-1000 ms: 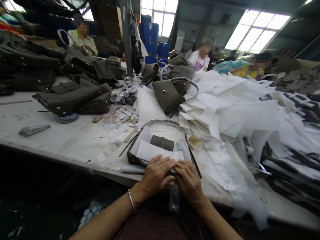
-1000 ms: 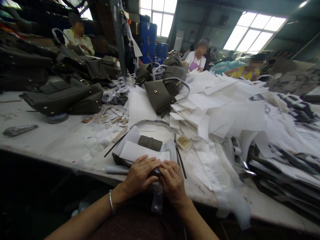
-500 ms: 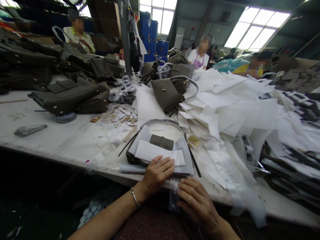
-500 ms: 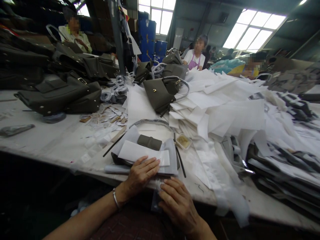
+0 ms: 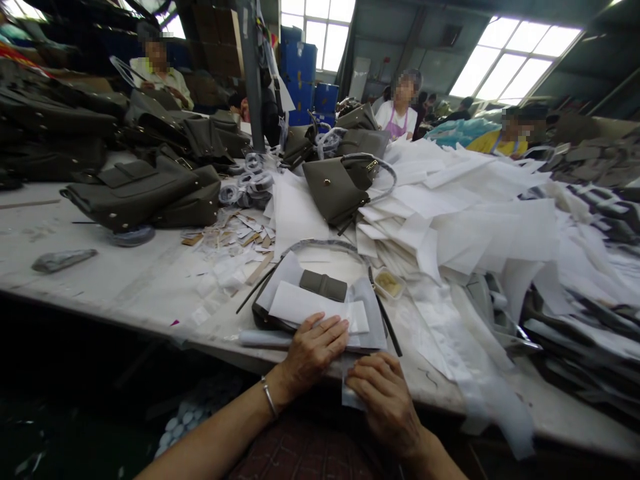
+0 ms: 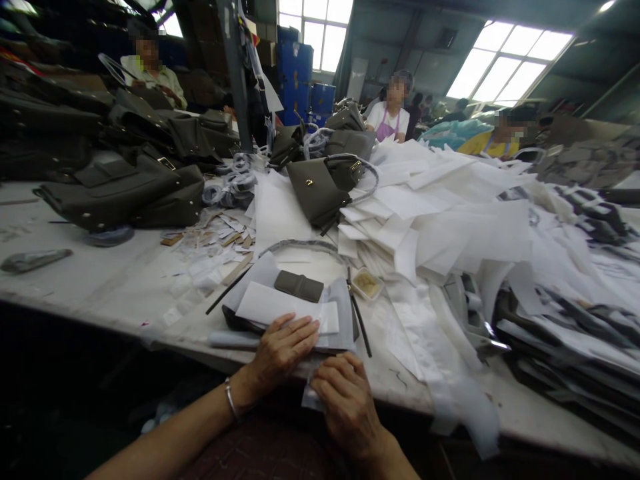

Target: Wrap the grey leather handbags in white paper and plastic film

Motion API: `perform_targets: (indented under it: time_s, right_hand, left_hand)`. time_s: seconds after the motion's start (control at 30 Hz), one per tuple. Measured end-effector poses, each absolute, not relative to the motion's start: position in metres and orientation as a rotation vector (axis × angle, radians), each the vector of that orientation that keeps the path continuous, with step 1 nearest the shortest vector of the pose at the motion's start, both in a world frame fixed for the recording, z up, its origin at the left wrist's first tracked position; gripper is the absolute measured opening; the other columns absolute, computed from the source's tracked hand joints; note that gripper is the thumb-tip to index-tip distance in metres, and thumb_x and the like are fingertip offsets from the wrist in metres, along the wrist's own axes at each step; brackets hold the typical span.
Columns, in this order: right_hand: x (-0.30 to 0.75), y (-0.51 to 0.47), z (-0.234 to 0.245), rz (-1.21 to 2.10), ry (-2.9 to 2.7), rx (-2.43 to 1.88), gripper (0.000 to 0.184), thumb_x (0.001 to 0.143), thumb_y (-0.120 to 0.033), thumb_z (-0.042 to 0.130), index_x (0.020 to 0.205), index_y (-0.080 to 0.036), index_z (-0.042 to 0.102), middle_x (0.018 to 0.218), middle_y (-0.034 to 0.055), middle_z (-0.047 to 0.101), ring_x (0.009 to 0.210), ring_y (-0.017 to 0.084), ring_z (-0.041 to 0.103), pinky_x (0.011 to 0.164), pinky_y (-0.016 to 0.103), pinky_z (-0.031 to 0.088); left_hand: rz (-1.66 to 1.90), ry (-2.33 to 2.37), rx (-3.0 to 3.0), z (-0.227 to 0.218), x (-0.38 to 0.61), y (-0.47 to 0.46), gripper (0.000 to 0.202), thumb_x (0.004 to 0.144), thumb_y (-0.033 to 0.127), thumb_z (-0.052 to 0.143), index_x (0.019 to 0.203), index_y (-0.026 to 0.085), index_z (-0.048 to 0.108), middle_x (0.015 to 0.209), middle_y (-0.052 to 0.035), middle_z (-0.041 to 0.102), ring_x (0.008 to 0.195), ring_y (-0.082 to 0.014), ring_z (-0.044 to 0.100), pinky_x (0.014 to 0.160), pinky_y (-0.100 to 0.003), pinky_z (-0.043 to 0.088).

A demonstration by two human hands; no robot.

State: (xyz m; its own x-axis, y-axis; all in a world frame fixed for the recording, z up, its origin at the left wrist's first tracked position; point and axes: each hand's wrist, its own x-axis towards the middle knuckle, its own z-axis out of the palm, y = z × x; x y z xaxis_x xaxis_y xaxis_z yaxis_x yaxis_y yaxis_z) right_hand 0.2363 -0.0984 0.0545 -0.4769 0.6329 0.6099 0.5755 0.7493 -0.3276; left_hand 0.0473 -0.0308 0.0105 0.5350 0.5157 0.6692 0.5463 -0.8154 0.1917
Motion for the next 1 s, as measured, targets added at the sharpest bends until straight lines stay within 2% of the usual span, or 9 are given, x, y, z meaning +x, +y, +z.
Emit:
perform_targets:
  time_s: [0.1, 0.23, 0.33, 0.43, 0.57, 0.7, 0.87, 1.0]
  right_hand:
    - [0.236, -0.1, 0.066, 0.174, -2.222, -0.911, 0.031, 0.091, -0.002, 0.039, 0.094, -0.02, 0.064, 0.085, 0.0014, 0.069, 0.087, 0.016, 0.061, 0.096, 0.037, 0.034]
    - [0.234, -0.082, 0.082, 0.129, -2.239, -0.947, 0.029, 0.091, -0.001, 0.042, 0.097, -0.021, 0.062, 0.091, 0.0016, 0.07, 0.094, 0.017, 0.061, 0.101, 0.04, 0.032]
    - [0.233, -0.057, 0.086, 0.123, -2.226, -1.056, 0.023, 0.093, -0.006, 0.048, 0.095, -0.022, 0.064, 0.092, 0.0023, 0.07, 0.09, 0.019, 0.06, 0.09, 0.038, 0.039]
    - [0.235, -0.035, 0.08, 0.266, -2.185, -1.223, 0.017, 0.094, -0.015, 0.055, 0.087, -0.023, 0.068, 0.085, 0.0022, 0.067, 0.083, 0.019, 0.06, 0.079, 0.034, 0.042]
    - [0.24, -0.018, 0.069, 0.609, -2.033, -1.402, 0.015, 0.089, -0.023, 0.065, 0.076, -0.023, 0.07, 0.077, 0.0001, 0.064, 0.077, 0.017, 0.061, 0.075, 0.031, 0.045]
    - [0.241, -0.01, 0.062, 0.735, -1.91, -1.519, 0.013, 0.084, -0.025, 0.069, 0.071, -0.023, 0.069, 0.074, -0.001, 0.064, 0.073, 0.016, 0.061, 0.072, 0.029, 0.046]
    - [0.241, -0.007, 0.055, 0.815, -1.812, -1.587, 0.016, 0.082, -0.03, 0.068, 0.067, -0.023, 0.069, 0.07, -0.0011, 0.064, 0.068, 0.016, 0.06, 0.067, 0.028, 0.045]
    - [0.241, -0.005, 0.052, 0.837, -1.782, -1.596, 0.016, 0.081, -0.031, 0.067, 0.067, -0.023, 0.07, 0.069, -0.0008, 0.065, 0.068, 0.016, 0.061, 0.066, 0.028, 0.046]
  left_hand:
    - [-1.146, -0.92, -2.723, 0.009, 0.047, -0.031, 0.027, 0.103, 0.02, 0.04, 0.115, 0.02, 0.064, 0.128, -0.0038, 0.066, 0.125, -0.0166, 0.056, 0.111, -0.039, 0.034]
    - [-1.156, -0.935, -2.717, 0.009, 0.049, -0.033, 0.025, 0.101, 0.018, 0.044, 0.116, 0.02, 0.064, 0.124, -0.0051, 0.068, 0.122, -0.0174, 0.058, 0.109, -0.039, 0.037]
    - [-1.242, -0.993, -2.712, 0.013, 0.051, -0.036, 0.027, 0.1, 0.013, 0.042, 0.116, 0.019, 0.063, 0.117, -0.0052, 0.071, 0.118, -0.0168, 0.06, 0.108, -0.038, 0.039]
    - [-1.325, -1.09, -2.773, 0.02, 0.052, -0.039, 0.023, 0.096, 0.014, 0.044, 0.108, 0.018, 0.063, 0.114, -0.0063, 0.071, 0.115, -0.0176, 0.062, 0.107, -0.039, 0.039]
    - [-1.385, -1.181, -2.829, 0.028, 0.052, -0.04, 0.016, 0.089, 0.024, 0.054, 0.103, 0.018, 0.06, 0.112, -0.0084, 0.07, 0.113, -0.0201, 0.062, 0.106, -0.041, 0.04]
    - [-1.325, -1.127, -2.824, 0.029, 0.051, -0.039, 0.029, 0.091, 0.032, 0.056, 0.116, 0.017, 0.056, 0.112, -0.0103, 0.069, 0.113, -0.0211, 0.062, 0.105, -0.041, 0.041]
    - [-1.116, -1.06, -2.854, 0.024, 0.049, -0.038, 0.03, 0.093, 0.032, 0.056, 0.121, 0.021, 0.058, 0.117, -0.0081, 0.067, 0.12, -0.0222, 0.058, 0.109, -0.044, 0.037]
    - [-1.18, -0.971, -2.793, 0.02, 0.048, -0.037, 0.028, 0.093, 0.026, 0.055, 0.119, 0.018, 0.059, 0.119, -0.0091, 0.066, 0.12, -0.0205, 0.059, 0.114, -0.043, 0.034]
